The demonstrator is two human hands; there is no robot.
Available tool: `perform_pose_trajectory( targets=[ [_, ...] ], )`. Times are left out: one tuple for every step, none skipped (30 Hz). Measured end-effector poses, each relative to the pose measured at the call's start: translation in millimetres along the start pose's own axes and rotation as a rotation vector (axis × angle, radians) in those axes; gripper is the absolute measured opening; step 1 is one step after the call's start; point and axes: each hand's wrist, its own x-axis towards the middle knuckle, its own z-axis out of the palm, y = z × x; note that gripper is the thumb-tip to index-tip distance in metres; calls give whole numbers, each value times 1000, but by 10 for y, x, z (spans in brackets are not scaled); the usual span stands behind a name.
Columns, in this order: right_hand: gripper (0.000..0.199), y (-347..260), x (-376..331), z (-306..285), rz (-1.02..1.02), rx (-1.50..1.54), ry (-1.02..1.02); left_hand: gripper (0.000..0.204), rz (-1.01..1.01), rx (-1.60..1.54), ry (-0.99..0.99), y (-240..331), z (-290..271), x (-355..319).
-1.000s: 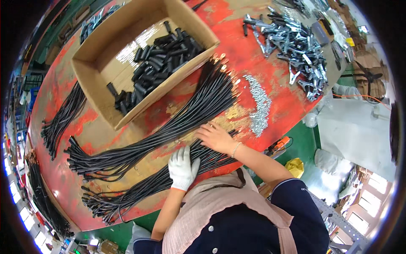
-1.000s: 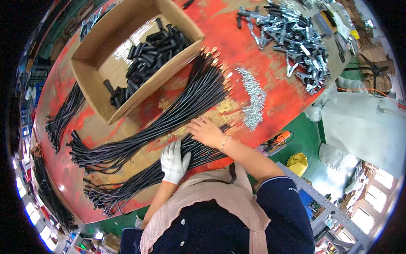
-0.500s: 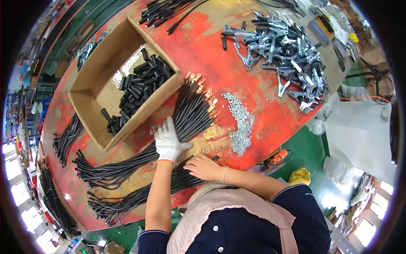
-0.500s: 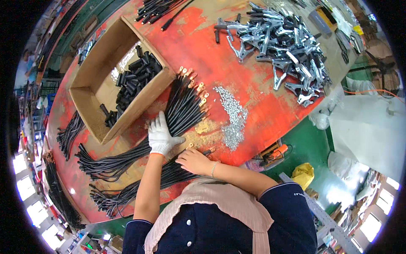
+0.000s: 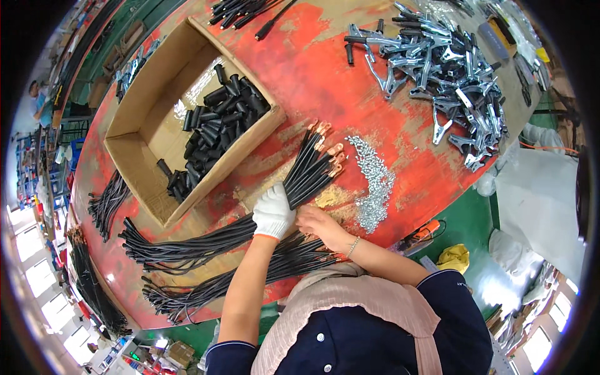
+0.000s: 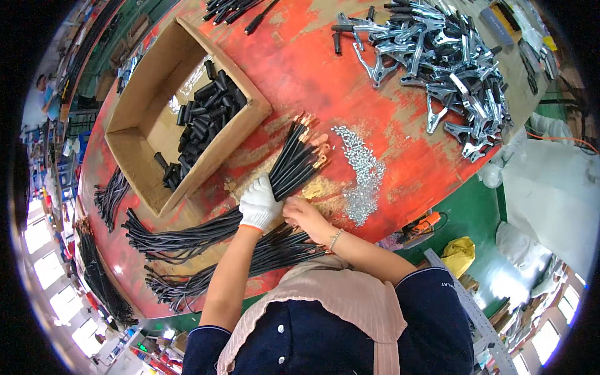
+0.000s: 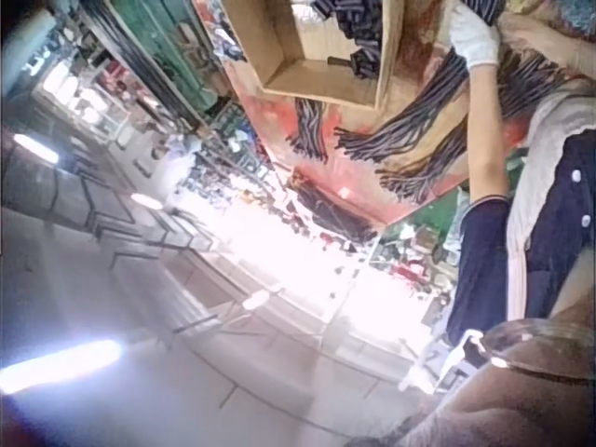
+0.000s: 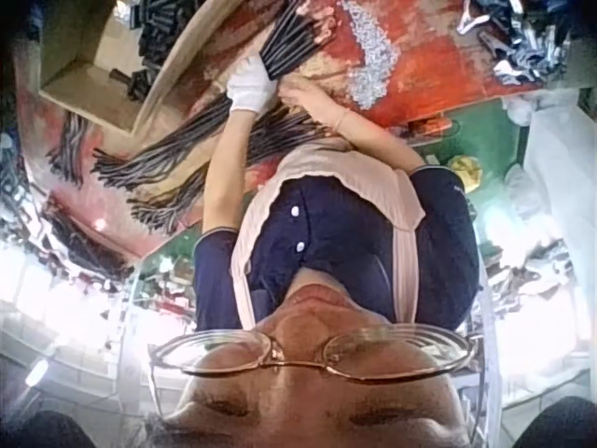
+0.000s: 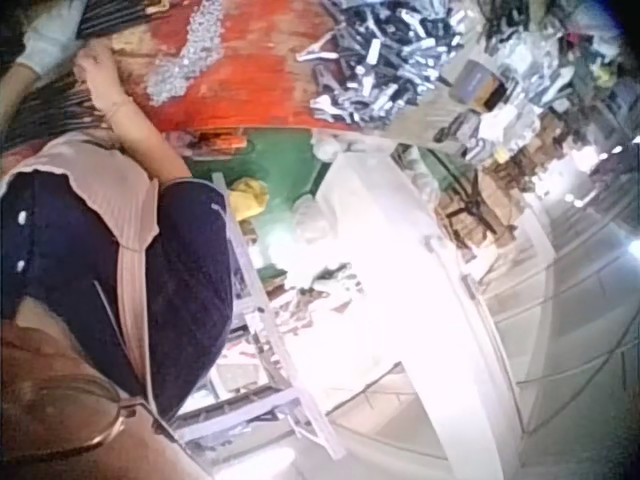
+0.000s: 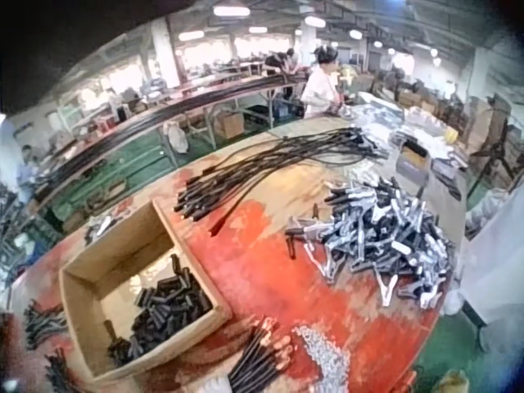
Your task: Assembling heavy-duty electrical cables by attaching alligator clips and protective rubber sleeves.
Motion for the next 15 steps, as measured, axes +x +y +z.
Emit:
perform_pose_trajectory(
  targets=[
    [18, -25, 24, 127, 19, 107, 76, 51, -19, 17, -60, 6, -66, -4],
    [18, -51, 21, 199, 35, 213, 152, 52, -3, 18, -74, -12, -68, 2],
    [20, 145, 200, -9, 9, 166, -22, 52, 12, 18, -88, -39, -55, 10],
    [21, 111, 207, 39, 3, 172, -11, 52, 21, 20, -101, -56, -89, 17],
    [22, 85, 217, 99, -2, 179, -1, 60, -6, 1, -175, -68, -127, 15],
    [24, 60, 223, 154, -8, 185, 8, 62, -3, -32, -204, -87, -176, -34],
    [27, 56, 240, 176, -78, 284, -45, 65, 3, -64, -231, -107, -251, -79],
    [28, 48, 270, 144, -78, 327, -60, 67, 13, -95, -260, -73, -416, -122],
    [29, 27, 297, 93, -78, 369, -76, 73, -8, -102, -326, -30, -605, -203],
    [31, 10, 319, 57, -77, 410, -92, 75, -7, -145, -341, -43, -674, -252],
    [41, 10, 346, 42, -46, 385, -110, 78, -7, -187, -356, -81, -714, -306],
    [43, 40, 354, 49, -109, 354, -114, 80, -7, -231, -369, -112, -718, -362],
    [45, -1, 316, 166, -166, 320, -127, 76, -29, -298, -277, -142, -664, -443],
    [47, -97, 263, 320, -221, 281, -147, 74, 26, -263, -139, -190, -580, -503],
    [50, -224, 172, 433, -213, 200, -192, 72, 79, -225, 0, -240, -460, -550]
  ],
)
